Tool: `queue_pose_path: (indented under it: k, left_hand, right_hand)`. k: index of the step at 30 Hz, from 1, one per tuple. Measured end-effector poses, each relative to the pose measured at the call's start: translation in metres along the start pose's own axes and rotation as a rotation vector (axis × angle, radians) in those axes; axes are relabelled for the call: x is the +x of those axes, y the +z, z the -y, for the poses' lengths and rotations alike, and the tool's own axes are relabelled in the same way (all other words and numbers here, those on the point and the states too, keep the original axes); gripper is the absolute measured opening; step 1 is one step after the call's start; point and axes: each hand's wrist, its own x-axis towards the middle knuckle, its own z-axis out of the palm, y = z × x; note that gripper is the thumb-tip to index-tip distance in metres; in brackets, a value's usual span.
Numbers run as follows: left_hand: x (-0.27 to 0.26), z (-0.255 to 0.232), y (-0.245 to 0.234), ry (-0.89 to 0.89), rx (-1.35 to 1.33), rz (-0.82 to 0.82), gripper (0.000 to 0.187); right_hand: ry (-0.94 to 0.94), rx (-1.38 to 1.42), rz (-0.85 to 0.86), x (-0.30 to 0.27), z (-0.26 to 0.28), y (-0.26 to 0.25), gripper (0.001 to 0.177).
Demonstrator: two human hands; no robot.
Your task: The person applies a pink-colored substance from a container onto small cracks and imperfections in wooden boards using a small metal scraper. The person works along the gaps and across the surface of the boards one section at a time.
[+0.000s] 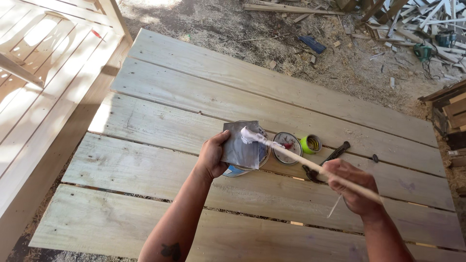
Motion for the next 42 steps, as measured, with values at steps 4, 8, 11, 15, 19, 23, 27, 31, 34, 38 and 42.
queue_pose_path:
  k: [4,8,11,15,19,23,27,31,34,38,42]
  left_hand:
    - [0.008,0.002,-0.004,-0.082,-0.172,0.087,0.042]
    - [0.006,0.011,-0.005,-0.056,-0.336,0.028,0.043]
    - [0.008,0.020,-0.006,-0.064,-0.343,0.032,0.045]
    - [0.013,0.029,-0.007,-0.066,-0.387,0.079,0.048]
    - [0.015,0.045,-0.008,-0.110,-0.399,0.161,0.049]
    - [0.009,0.060,0.006,-0.174,-0.468,0.147,0.048]
    - [0.009,0.065,-0.001,-0.057,-0.344,0.039,0.041]
    - [0.002,0.036,-0.073,0.428,-0.133,-0.199,0.027]
    - [-0.034,0.015,-0.116,0.424,-0.165,-0.309,0.028]
    - [-0.077,0.006,-0.127,0.398,-0.151,-0.436,0.029]
    - [-0.105,0.001,-0.125,0.404,-0.197,-0.428,0.039]
  right_hand:
    - [-0.018,-0.063,0.145,-0.010,0.001,-0.002,0.031]
    - [0.255,-0.008,-0.005,-0.025,-0.009,-0.013,0.021]
    - [0.255,0.074,-0.042,-0.036,-0.009,-0.027,0.024]
    - [0.161,0.214,-0.105,-0.037,0.000,-0.044,0.024]
    - [0.019,0.449,-0.088,-0.030,-0.003,-0.050,0.028]
    - [0.007,0.473,-0.160,-0.028,-0.022,-0.030,0.028]
    - [0.028,0.731,-0.242,-0.029,-0.028,-0.006,0.028]
    - [0.175,0.800,-0.326,-0.016,-0.030,0.006,0.030]
    - [0.509,0.334,-0.491,0.003,-0.041,0.055,0.020]
    - [0.626,0.301,-0.354,0.040,-0.058,0.103,0.024]
    - [0.818,0.695,-0.505,-0.006,-0.079,0.085,0.036]
